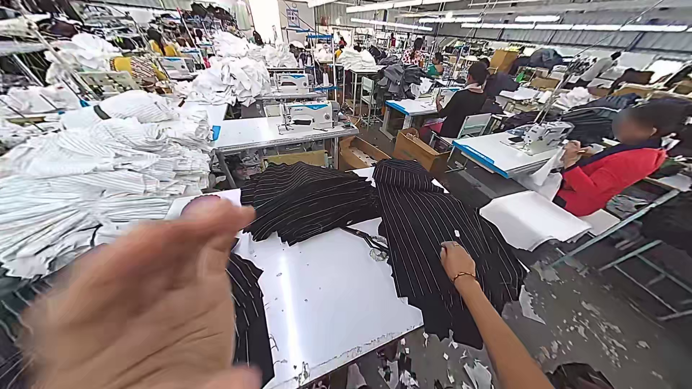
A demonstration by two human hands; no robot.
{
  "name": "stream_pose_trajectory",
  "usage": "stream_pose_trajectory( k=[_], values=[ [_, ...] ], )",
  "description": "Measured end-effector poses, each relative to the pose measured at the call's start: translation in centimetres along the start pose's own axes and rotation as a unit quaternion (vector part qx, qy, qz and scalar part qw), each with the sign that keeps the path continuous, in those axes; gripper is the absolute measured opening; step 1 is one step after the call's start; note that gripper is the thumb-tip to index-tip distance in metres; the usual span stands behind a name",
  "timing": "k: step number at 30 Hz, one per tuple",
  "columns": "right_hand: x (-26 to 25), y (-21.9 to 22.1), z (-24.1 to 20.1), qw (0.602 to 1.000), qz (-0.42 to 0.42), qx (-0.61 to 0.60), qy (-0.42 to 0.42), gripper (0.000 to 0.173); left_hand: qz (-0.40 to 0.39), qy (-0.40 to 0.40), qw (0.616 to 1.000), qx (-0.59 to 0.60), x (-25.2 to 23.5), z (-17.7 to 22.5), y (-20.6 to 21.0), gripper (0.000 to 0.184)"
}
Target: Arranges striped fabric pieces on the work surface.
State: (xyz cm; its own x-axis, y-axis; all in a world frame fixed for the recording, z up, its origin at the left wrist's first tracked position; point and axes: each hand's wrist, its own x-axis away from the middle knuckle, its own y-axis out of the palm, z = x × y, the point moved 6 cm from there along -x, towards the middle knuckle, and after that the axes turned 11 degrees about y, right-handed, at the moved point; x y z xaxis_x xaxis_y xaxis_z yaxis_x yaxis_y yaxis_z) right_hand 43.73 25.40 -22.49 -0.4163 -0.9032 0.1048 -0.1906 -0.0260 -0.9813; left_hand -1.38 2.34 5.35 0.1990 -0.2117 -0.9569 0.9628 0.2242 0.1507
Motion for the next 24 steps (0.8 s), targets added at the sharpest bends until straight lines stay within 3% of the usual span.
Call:
stream_pose_trajectory(
  k=[2,5,6,7,10,12,15,20,22,24],
  values=[
    [-0.2,-0.2,0.1,1.000,-0.016,-0.014,-0.017,0.044,-0.027,-0.049,0.998,0.023,3.4,-2.1,0.7,0.049],
    [0.6,2.5,-0.9,0.998,-0.037,0.012,-0.039,0.078,-0.001,-0.227,0.974,0.006,12.0,-5.1,1.2,0.029],
    [0.8,3.4,-1.3,0.998,-0.040,0.034,-0.033,0.083,0.005,-0.288,0.957,-0.002,14.9,-5.8,1.6,0.026],
    [0.8,3.9,-1.6,0.998,-0.031,0.042,-0.025,0.080,-0.002,-0.345,0.939,-0.011,17.6,-6.2,2.1,0.026],
    [-0.2,3.2,-1.9,0.999,0.000,0.028,-0.014,0.048,-0.053,-0.457,0.888,-0.014,23.8,-6.5,2.8,0.028],
    [-1.0,2.4,-1.4,1.000,-0.011,0.028,-0.008,0.035,-0.075,-0.490,0.869,-0.009,26.1,-6.0,2.4,0.028],
    [-0.8,0.8,-1.1,0.999,-0.031,-0.013,0.005,0.030,-0.090,-0.515,0.852,-0.018,27.8,-5.9,1.1,0.028],
    [3.3,-0.4,-1.5,0.975,0.110,-0.191,-0.017,0.027,-0.096,-0.523,0.845,-0.045,28.9,-7.2,-0.8,0.028],
    [4.5,1.7,-2.4,0.970,0.112,-0.207,-0.065,0.035,-0.096,-0.525,0.845,-0.042,28.8,-8.0,-0.5,0.027],
    [5.4,5.3,-3.8,0.984,0.028,-0.151,-0.094,0.064,-0.102,-0.529,0.842,-0.030,28.5,-8.6,0.3,0.027]
  ],
)
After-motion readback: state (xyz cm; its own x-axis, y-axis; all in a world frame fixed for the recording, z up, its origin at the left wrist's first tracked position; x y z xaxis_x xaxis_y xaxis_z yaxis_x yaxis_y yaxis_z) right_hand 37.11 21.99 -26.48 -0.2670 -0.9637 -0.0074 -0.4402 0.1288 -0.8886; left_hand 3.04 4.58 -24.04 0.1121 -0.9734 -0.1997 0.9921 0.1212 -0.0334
